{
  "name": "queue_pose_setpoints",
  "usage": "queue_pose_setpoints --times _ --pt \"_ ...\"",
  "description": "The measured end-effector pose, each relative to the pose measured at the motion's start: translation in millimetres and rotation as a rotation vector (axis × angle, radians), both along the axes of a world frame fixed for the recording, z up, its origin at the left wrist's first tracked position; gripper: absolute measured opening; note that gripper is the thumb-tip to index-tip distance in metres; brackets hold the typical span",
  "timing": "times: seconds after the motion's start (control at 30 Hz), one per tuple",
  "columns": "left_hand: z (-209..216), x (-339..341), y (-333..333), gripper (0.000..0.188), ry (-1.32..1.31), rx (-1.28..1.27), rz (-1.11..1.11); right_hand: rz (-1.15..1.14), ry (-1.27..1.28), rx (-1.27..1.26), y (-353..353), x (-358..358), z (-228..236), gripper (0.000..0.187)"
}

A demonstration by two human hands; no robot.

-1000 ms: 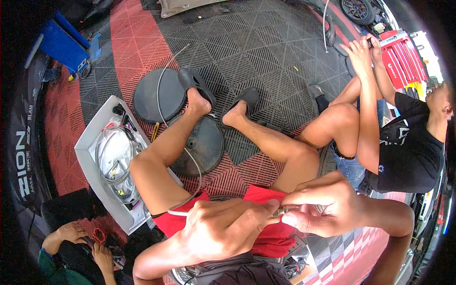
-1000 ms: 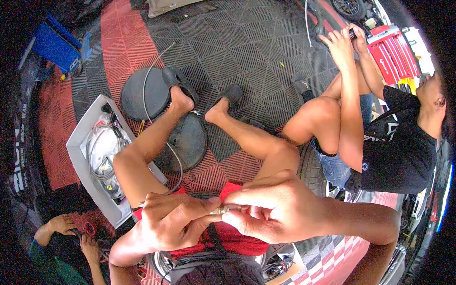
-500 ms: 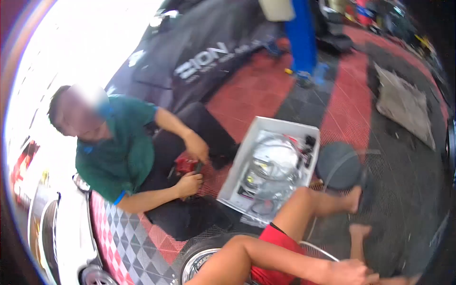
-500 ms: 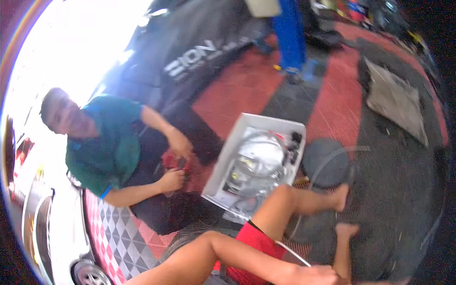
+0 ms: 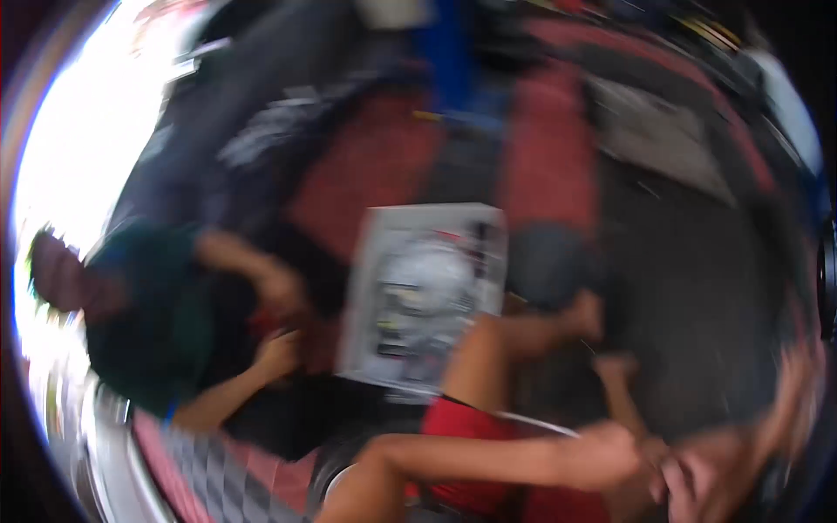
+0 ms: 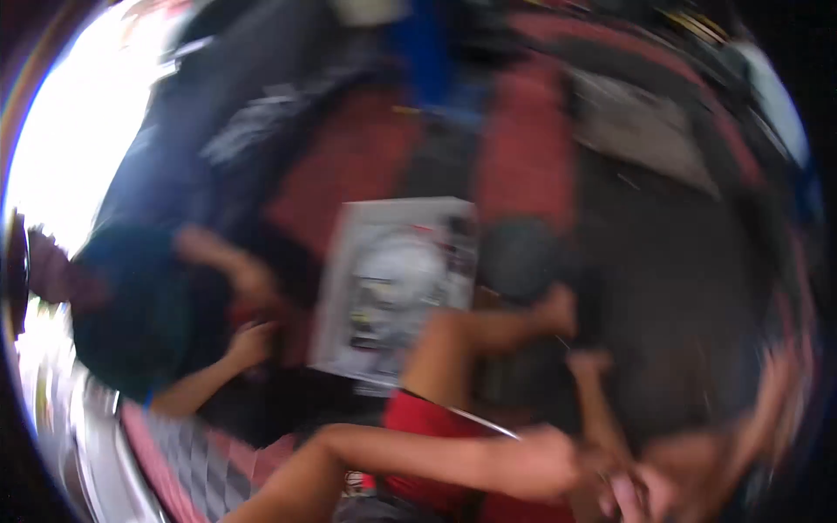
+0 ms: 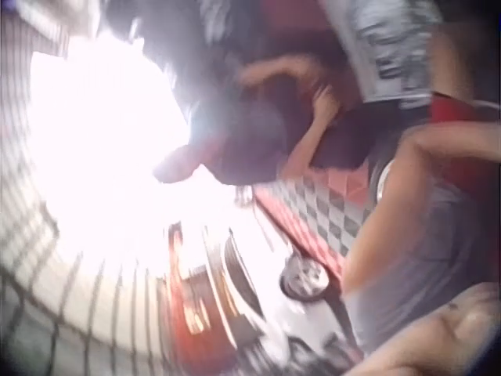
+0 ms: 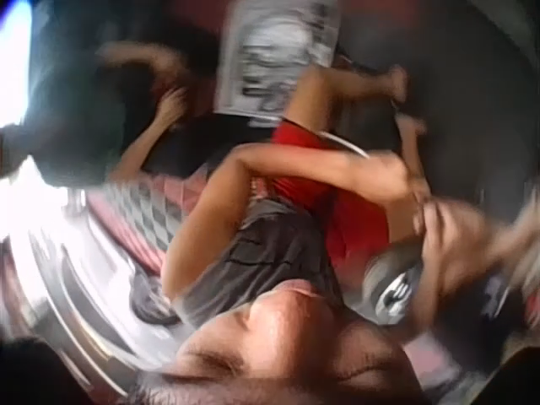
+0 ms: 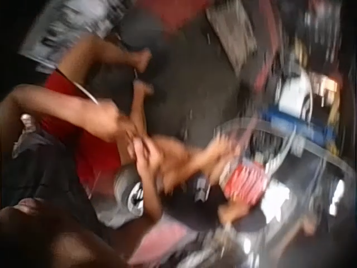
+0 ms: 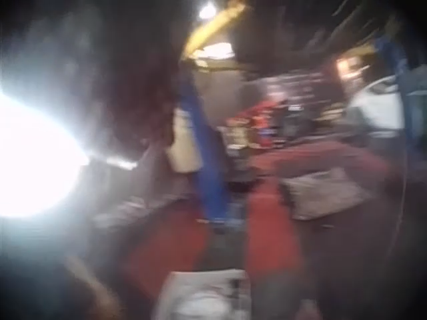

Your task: Assembling and inspecting small automotive wiring and mechanical connectors in a garage.

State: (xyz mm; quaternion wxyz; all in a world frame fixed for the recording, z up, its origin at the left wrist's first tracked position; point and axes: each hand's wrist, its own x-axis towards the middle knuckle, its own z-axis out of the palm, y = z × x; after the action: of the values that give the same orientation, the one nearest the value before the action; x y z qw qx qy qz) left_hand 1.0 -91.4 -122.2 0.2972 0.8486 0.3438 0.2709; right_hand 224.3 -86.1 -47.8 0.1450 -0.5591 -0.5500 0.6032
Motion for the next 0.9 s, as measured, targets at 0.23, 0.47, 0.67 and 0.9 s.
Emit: queue_pose_setpoints --times 0.23,0.47,0.67,0.9 --pt "29 -26 12 0.024 -0.333 -0.192 0.115 0.024 0.213 0.259 16 -27 -15 0.017" --pt "25 -5 3 0.030 -0.284 -0.209 0.098 -0.042 0.367 0.145 -3 -3 -21 0.019" --pt "27 -10 -4 0.028 -0.015 -0.029 0.120 -0.037 0.388 0.149 0 -8 -24 0.019" --pt "28 -9 -4 0.027 -0.165 -0.071 0.166 -0.030 0.431 0.010 6 -9 -21 0.023"
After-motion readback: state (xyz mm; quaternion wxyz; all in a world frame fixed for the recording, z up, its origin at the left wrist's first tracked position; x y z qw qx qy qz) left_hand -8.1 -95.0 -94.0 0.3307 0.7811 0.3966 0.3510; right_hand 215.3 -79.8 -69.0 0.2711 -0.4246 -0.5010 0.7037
